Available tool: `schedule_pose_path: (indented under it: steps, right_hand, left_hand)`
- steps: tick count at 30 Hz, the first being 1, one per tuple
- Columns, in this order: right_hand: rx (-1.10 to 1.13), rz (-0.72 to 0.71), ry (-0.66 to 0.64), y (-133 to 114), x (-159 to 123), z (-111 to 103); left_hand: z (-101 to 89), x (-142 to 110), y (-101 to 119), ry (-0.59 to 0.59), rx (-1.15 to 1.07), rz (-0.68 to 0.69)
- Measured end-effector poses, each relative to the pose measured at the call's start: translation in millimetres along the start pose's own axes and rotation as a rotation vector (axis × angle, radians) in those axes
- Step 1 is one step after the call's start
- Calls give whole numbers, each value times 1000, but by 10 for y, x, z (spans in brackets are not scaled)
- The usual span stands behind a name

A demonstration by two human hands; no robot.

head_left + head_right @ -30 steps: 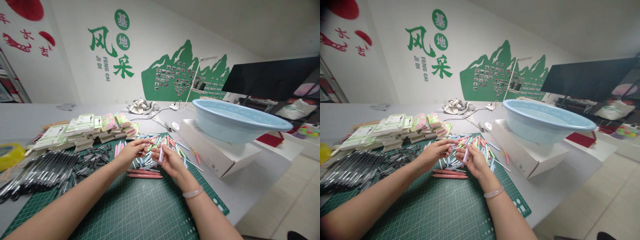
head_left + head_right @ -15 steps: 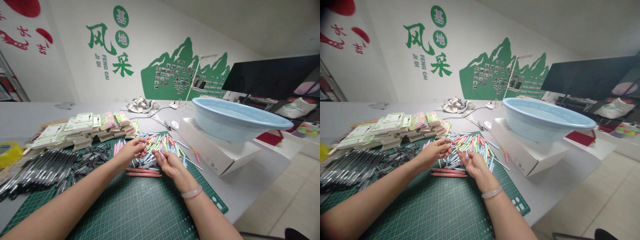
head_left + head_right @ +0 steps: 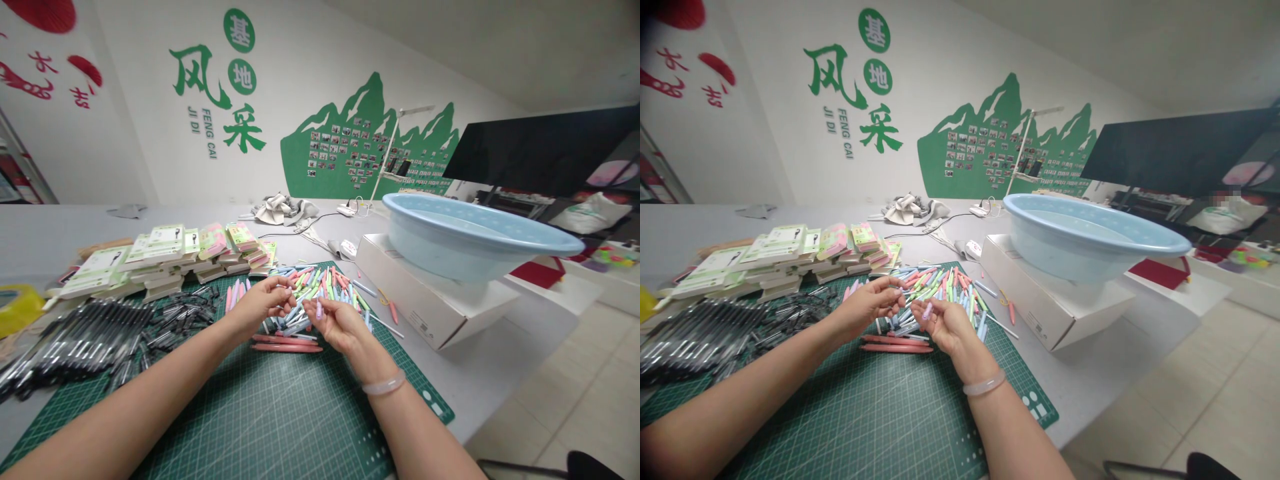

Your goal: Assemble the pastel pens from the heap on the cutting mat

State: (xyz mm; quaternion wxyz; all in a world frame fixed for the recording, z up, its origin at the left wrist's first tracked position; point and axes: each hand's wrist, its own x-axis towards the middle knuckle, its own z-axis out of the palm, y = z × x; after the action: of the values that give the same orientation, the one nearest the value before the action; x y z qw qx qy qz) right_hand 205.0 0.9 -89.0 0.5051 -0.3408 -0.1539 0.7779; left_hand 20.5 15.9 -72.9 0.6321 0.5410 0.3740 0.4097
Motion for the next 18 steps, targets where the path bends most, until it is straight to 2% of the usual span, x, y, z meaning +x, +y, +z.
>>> schedule_pose_path:
  steps: [1,3,6,10,18]
  right_hand:
    - [-46,-93,15,-30,10,-26]
    - [-128,-364,52,-110,23,-80]
    - [-179,-513,81,-236,19,-144]
    - [-312,-538,44,-298,10,-170]
    - [-569,-542,36,-222,55,-146]
  left_hand:
    - [-21,4,2,3,5,14]
    - [-63,11,11,20,23,31]
    - [-111,16,31,47,55,3]
    - [-180,38,34,49,87,-30]
    - [-385,104,71,134,179,-85]
